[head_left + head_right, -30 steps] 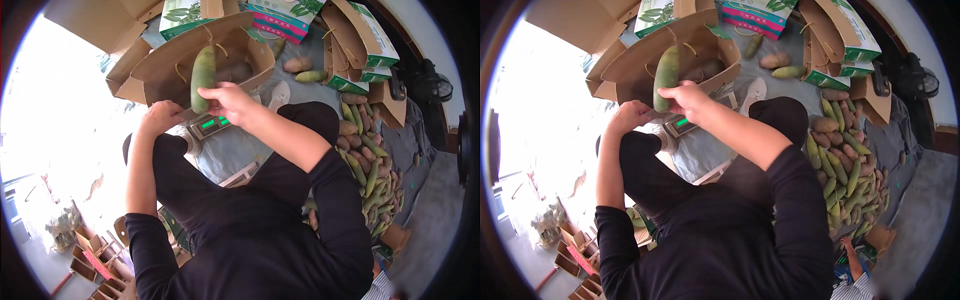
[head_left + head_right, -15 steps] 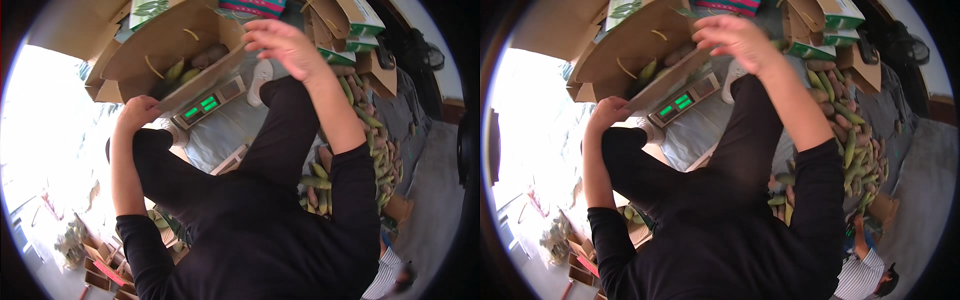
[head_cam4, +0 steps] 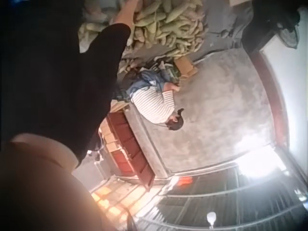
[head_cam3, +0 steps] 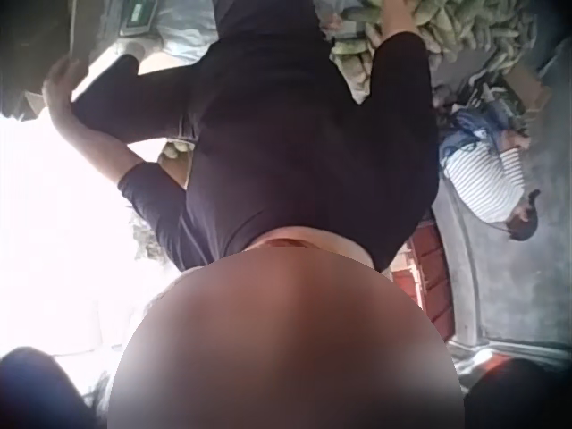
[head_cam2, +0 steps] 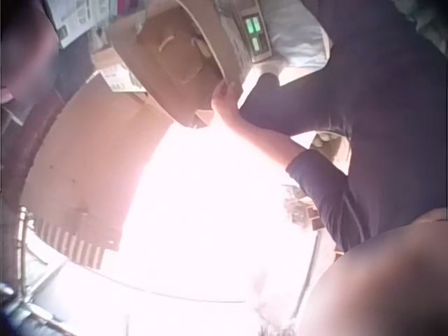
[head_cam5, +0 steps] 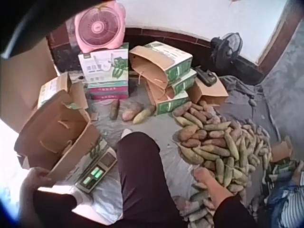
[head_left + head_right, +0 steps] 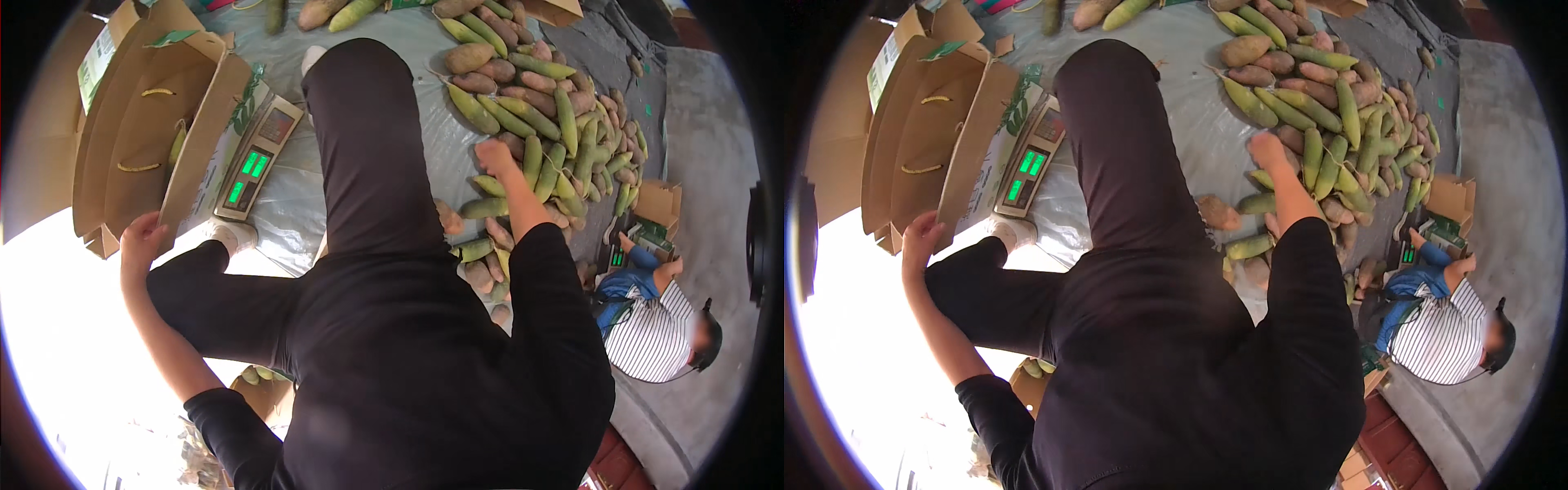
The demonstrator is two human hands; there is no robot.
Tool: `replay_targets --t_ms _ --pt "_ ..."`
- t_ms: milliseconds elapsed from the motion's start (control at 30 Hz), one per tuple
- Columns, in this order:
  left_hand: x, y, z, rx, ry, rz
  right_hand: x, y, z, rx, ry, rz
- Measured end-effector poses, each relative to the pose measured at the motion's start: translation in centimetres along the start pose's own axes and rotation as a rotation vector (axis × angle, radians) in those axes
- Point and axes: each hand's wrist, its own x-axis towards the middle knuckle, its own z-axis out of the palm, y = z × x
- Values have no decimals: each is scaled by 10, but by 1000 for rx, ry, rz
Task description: The recorder is weighing large green produce (looks like winter melon or similar) and placing them into cardboard boxes for shipping.
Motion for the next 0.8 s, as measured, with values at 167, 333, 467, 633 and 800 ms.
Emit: replay_targets --t_ms 167,333,467,633,800 --pt "-9 -17 -7 -14 51 -11 -102 -2 53 -90 -467 291" --pt "-11 -14 -12 5 61 -22 -125 -66 83 -94 -455 389" --pt "-18 -6 -13 -65 45 -57 -114 -130 72 -222 -462 265" --pt "-19 -6 -8 -113 45 -149 -111 -135 82 -339 -516 158" --pt "-39 -5 -20 -2 73 -111 -109 -121 131 -244 -534 105"
